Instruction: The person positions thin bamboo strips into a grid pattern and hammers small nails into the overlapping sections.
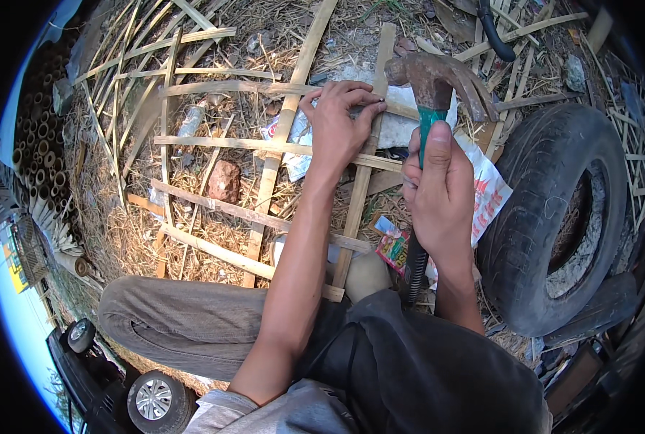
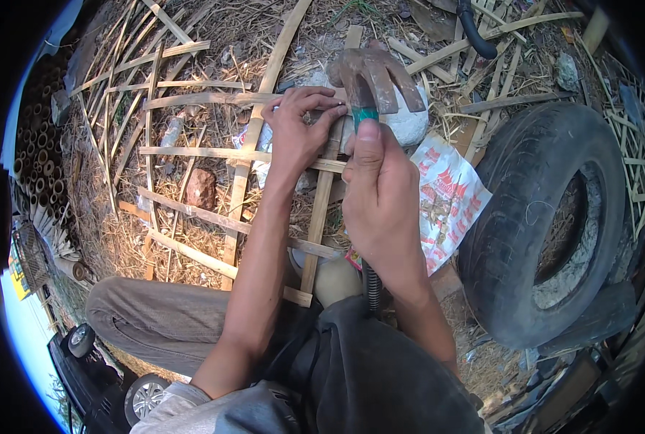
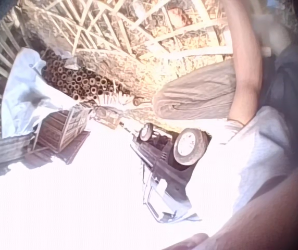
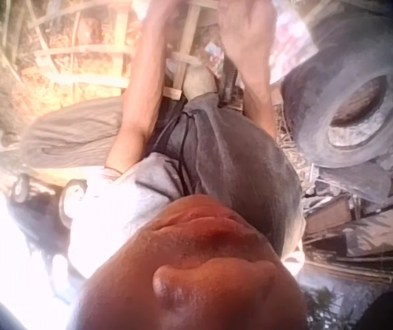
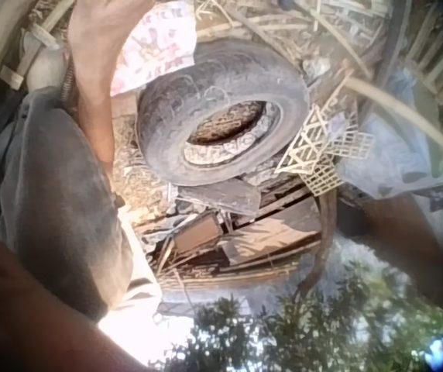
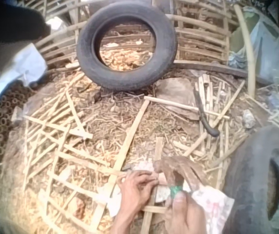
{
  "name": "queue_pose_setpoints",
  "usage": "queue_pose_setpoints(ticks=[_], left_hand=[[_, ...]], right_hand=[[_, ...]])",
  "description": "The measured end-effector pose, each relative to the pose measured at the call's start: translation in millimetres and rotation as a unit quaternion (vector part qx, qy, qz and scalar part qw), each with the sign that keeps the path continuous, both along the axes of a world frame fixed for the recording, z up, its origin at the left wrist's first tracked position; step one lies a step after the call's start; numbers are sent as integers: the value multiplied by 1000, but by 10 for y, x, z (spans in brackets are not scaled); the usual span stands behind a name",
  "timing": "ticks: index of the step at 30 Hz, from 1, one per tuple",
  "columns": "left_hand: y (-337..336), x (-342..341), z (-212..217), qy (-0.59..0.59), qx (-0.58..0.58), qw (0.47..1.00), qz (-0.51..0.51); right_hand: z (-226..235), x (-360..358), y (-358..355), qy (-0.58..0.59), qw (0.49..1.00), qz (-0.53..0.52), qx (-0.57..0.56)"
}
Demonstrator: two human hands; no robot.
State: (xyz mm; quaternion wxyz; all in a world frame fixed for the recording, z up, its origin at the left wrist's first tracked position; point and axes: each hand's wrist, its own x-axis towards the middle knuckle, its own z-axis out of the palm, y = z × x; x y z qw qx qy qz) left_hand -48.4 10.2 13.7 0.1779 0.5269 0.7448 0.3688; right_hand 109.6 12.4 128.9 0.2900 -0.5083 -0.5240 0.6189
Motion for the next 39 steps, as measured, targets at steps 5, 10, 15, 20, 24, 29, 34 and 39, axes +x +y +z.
queue_pose_setpoints(ticks=[5, 10, 15, 20, 24, 29, 34, 39], left_hand=[[29, 21, -31, 3, 3, 1000, -2], [-7, 43, -23, 2, -7, 1000, 3], [13, 24, 3, -5, 5, 1000, 2], [20, 8, -25, 2, 2, 1000, -5], [33, 30, -53, 8, 49, 999, 12], [4, 22, 7, 7, -2, 1000, 0], [-5, 0, 2, 6, -1, 1000, -2], [41, 44, -6, -1, 2, 1000, 0]], right_hand=[[-422, -49, -59, -15, 1000, -18, 19], [-370, -30, -105, -46, 999, -3, -1], [-122, -56, -44, 29, 999, -26, 14], [-505, -82, -51, -129, 987, 25, 94], [-511, -19, 18, -123, 987, 55, 83], [-219, -4, 30, -24, 999, 32, -19], [-166, -25, 6, -10, 1000, -6, 10], [-639, 75, 107, -151, 987, 50, 38]])
